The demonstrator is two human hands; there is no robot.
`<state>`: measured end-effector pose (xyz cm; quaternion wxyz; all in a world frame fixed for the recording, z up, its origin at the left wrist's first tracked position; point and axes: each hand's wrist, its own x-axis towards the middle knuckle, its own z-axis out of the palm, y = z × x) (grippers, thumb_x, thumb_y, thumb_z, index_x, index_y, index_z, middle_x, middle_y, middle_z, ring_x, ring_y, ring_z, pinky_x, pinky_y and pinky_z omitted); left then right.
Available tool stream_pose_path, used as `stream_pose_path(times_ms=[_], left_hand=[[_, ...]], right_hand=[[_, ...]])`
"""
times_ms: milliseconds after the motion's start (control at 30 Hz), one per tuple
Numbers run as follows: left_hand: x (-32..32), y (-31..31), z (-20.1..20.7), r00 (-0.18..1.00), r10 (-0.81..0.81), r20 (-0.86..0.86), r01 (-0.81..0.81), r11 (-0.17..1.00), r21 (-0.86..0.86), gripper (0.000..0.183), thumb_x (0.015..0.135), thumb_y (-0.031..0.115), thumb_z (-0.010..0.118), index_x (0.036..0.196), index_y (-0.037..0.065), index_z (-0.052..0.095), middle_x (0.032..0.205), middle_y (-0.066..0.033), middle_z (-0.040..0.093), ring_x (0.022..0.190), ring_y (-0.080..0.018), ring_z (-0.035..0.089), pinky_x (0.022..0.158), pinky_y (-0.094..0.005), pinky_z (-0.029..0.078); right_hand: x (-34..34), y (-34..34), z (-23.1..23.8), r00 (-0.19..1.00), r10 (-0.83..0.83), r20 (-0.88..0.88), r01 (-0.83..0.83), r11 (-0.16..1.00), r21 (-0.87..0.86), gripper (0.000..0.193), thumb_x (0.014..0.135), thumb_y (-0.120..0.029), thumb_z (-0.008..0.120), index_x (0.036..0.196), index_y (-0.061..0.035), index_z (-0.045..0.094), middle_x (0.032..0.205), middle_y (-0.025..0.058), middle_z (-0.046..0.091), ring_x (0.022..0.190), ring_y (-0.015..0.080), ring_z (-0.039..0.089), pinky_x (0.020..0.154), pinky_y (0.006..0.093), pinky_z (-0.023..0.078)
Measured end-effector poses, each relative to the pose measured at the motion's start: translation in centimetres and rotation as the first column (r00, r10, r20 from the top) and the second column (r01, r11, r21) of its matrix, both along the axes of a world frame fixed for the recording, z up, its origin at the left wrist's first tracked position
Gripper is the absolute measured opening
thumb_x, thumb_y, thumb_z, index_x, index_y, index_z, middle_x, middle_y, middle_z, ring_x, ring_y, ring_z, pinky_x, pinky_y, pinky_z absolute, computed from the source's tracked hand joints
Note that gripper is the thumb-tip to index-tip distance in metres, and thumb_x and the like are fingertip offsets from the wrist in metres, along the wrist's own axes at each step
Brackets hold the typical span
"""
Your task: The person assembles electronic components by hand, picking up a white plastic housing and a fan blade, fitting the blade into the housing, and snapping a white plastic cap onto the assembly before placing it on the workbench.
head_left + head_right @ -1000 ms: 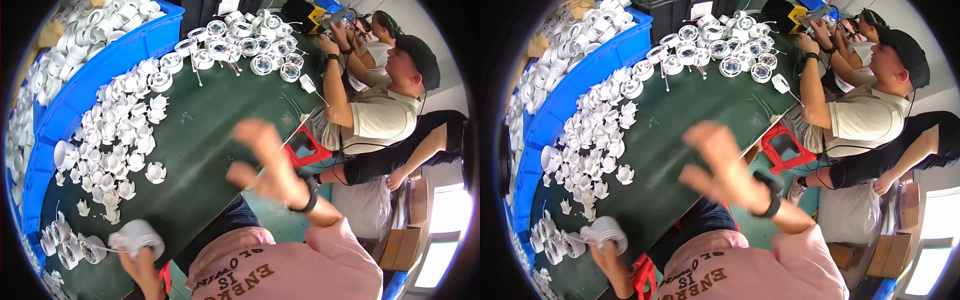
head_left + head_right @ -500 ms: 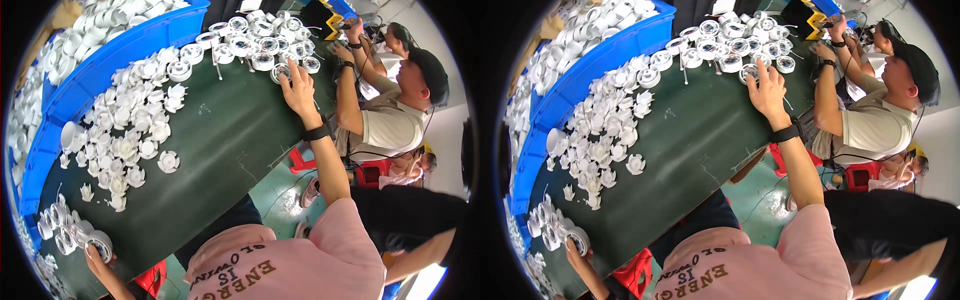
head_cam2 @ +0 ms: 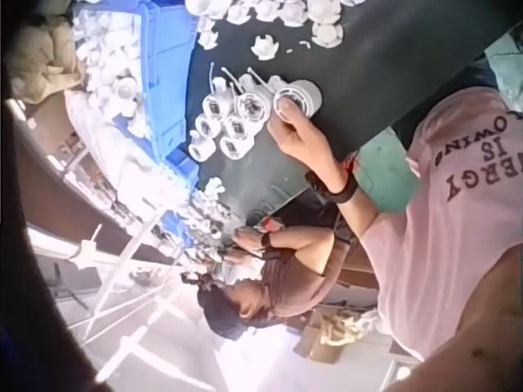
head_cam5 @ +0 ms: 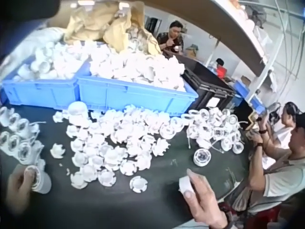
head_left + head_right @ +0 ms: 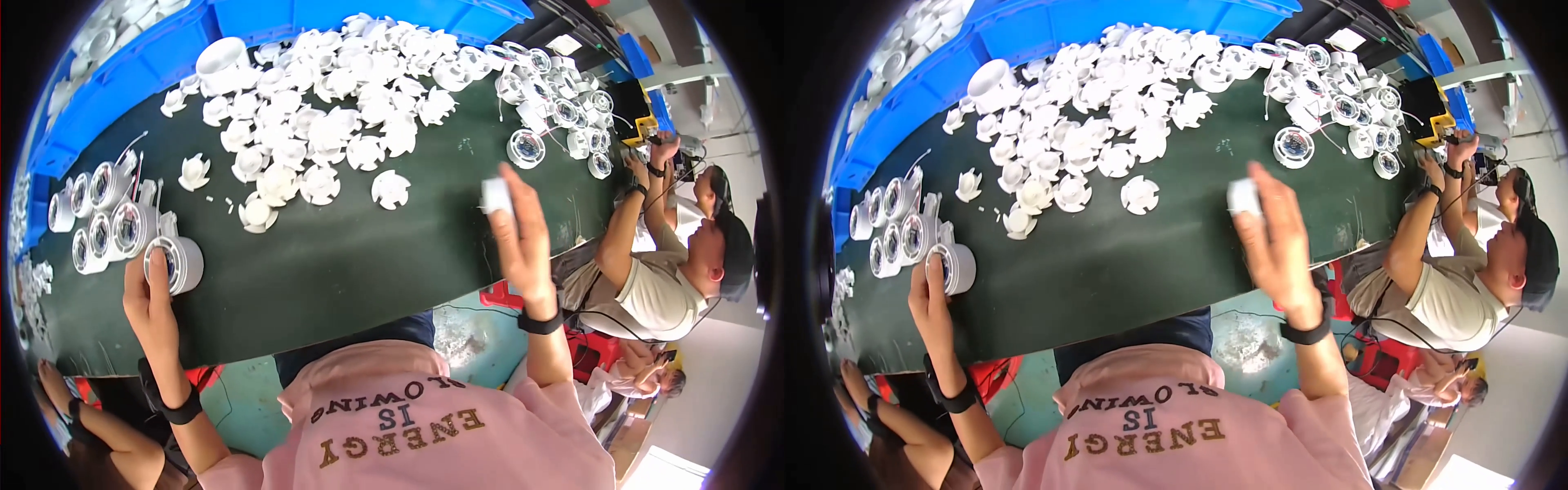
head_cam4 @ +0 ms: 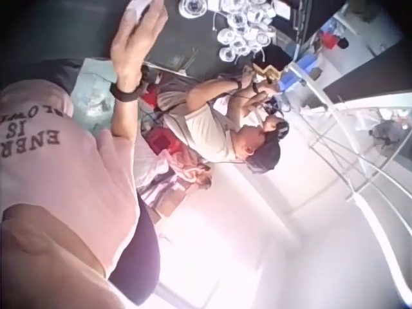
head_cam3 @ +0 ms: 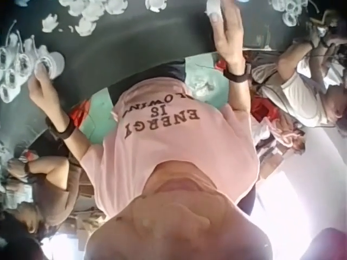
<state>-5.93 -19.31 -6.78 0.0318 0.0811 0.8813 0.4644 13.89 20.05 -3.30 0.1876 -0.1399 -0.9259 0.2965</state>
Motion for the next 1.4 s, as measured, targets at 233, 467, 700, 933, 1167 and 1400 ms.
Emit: stream_pose_path(times_ms=[233, 467, 700, 933, 1167, 1400], left_hand=[[4.9, 1.4, 1.9, 0.923, 0.229, -0.308, -0.161, 0.959, 0.232, 0.026, 0.094, 0.007, 0.049, 0.118, -0.003, 0.052, 0.11, -0.0041, 0.054, 0.069, -0.0054, 0.042, 0.061, -0.0175, 0.034], [9.7, 2.5, 1.5, 0.993, -0.066, -0.101, 0.102, 0.908, 0.407, 0.024, 0.087, -0.003, 0.051, 0.111, -0.004, 0.052, 0.11, -0.0123, 0.047, 0.065, -0.0074, 0.041, 0.061, -0.0207, 0.035], [9.9, 3.8, 0.2, 0.98, -0.166, -0.107, 0.197, 0.872, 0.448, 0.024, 0.082, -0.003, 0.057, 0.106, -0.001, 0.055, 0.101, -0.0122, 0.053, 0.057, -0.0073, 0.043, 0.05, -0.0199, 0.034], [9.1, 4.9, -0.2, 0.977, -0.185, -0.105, 0.212, 0.859, 0.466, 0.024, 0.081, -0.003, 0.058, 0.105, -0.002, 0.057, 0.097, -0.0123, 0.056, 0.056, -0.0072, 0.043, 0.049, -0.02, 0.033], [9.1, 8.3, 2.4, 0.94, -0.34, 0.035, 0.28, 0.826, 0.489, 0.017, 0.081, -0.008, 0.054, 0.096, 0.0, 0.058, 0.091, -0.0081, 0.055, 0.065, -0.0094, 0.049, 0.056, -0.0215, 0.039], [11.7, 9.1, 4.0, 0.935, -0.346, -0.078, 0.35, 0.864, 0.361, 0.062, 0.071, 0.006, 0.075, 0.126, -0.001, 0.046, 0.1, -0.013, 0.059, 0.074, -0.0208, 0.06, 0.061, -0.0296, 0.049]], right_hand=[[-6.3, -4.9, -1.7, 0.959, 0.282, 0.026, -0.283, 0.954, 0.098, 0.047, 0.095, -0.011, 0.049, 0.138, 0.0027, 0.039, 0.129, 0.0221, 0.045, 0.114, 0.0351, 0.048, 0.099, 0.0379, 0.037], [-6.9, -4.8, -3.5, 0.981, 0.195, -0.006, -0.192, 0.97, 0.146, 0.046, 0.1, -0.019, 0.041, 0.14, 0.0031, 0.037, 0.124, 0.02, 0.048, 0.11, 0.03, 0.049, 0.096, 0.0359, 0.038], [-7.2, -5.1, -3.8, 0.984, 0.176, 0.006, -0.175, 0.973, 0.15, 0.047, 0.101, -0.023, 0.038, 0.138, 0.0058, 0.036, 0.122, 0.0189, 0.047, 0.108, 0.0276, 0.049, 0.095, 0.0353, 0.038], [-7.6, -5.4, -3.4, 0.99, 0.13, 0.051, -0.139, 0.944, 0.299, 0.046, 0.099, -0.02, 0.038, 0.138, 0.0058, 0.037, 0.124, 0.0233, 0.045, 0.11, 0.0349, 0.048, 0.097, 0.0396, 0.037], [-7.9, -5.7, -2.4, 0.968, 0.174, 0.181, -0.231, 0.899, 0.371, 0.051, 0.086, -0.001, 0.049, 0.135, 0.0046, 0.039, 0.121, 0.0249, 0.042, 0.106, 0.0392, 0.044, 0.096, 0.0432, 0.035], [-8.3, -8.8, 4.5, 0.841, 0.514, 0.167, -0.514, 0.856, -0.046, 0.064, 0.074, -0.017, 0.076, 0.13, -0.0027, 0.049, 0.112, 0.0173, 0.056, 0.099, 0.0342, 0.056, 0.084, 0.0371, 0.047]])
